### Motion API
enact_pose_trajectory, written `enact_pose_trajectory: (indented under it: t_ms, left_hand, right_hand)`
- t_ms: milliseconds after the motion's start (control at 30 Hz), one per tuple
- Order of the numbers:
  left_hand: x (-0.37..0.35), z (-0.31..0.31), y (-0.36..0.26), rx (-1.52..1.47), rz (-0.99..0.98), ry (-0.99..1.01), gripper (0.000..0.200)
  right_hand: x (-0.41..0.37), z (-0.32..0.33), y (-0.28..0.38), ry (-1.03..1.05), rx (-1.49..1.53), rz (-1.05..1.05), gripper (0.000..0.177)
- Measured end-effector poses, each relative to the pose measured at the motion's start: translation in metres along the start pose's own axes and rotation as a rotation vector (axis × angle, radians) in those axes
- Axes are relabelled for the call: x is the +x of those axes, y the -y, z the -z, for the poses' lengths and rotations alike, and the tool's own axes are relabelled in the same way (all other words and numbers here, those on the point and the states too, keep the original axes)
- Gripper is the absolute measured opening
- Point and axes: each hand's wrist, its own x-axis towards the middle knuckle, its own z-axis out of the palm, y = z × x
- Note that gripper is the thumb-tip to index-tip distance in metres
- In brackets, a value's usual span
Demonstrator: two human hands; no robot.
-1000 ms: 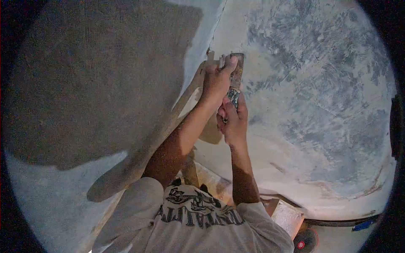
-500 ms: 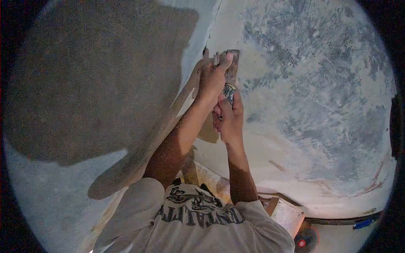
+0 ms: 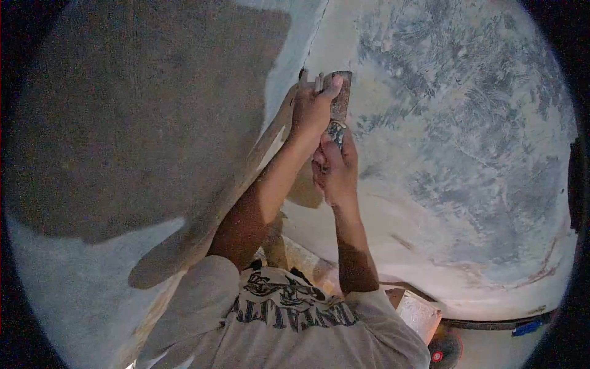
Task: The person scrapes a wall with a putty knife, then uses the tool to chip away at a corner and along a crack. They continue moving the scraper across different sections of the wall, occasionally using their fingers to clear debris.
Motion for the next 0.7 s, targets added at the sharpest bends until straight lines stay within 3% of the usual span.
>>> enact_pose_trajectory:
  t_ms: [67,167,267,367,400,467,567,633,700]
  left_hand:
    - [-0.032,0.001,-0.037,0.011,0.057,0.074,0.046]
    - [-0.028,-0.001,-0.013,-0.054,-0.029,0.044,0.038]
    - [-0.027,-0.006,-0.026,-0.041,-0.054,0.004,0.036]
    - [-0.032,-0.004,-0.068,0.115,0.086,0.016,0.036]
    - [-0.016,0.003,-0.048,0.082,0.032,0.085,0.048]
    - [-0.033,-0.007,-0.040,-0.057,-0.035,0.023,0.042]
    - [-0.012,0.000,-0.006,0.010,-0.087,0.024,0.052]
    - [-0.017,0.007,-0.033,0.047,0.146,0.167,0.067]
    - [-0.014,0.009,-0.025,0.017,0.181,0.218,0.072]
  right_hand:
    - [-0.002,0.003,-0.013,-0.032,-0.046,0.019,0.011]
    - [0.003,0.019,-0.028,-0.045,-0.143,0.069,0.011]
    - [0.003,0.015,-0.008,0.000,-0.070,0.013,0.012]
    - [0.006,-0.001,0.010,0.005,0.016,-0.005,0.012]
    - [0.005,-0.001,0.007,-0.009,0.007,-0.013,0.012]
    - [0.003,0.001,0.001,-0.016,-0.018,-0.001,0.012]
    - [-0.002,0.010,-0.007,-0.002,-0.035,0.008,0.011]
    - [-0.001,0.003,-0.003,-0.006,0.022,-0.006,0.010]
    - [0.002,0.006,-0.010,-0.014,-0.043,0.057,0.011]
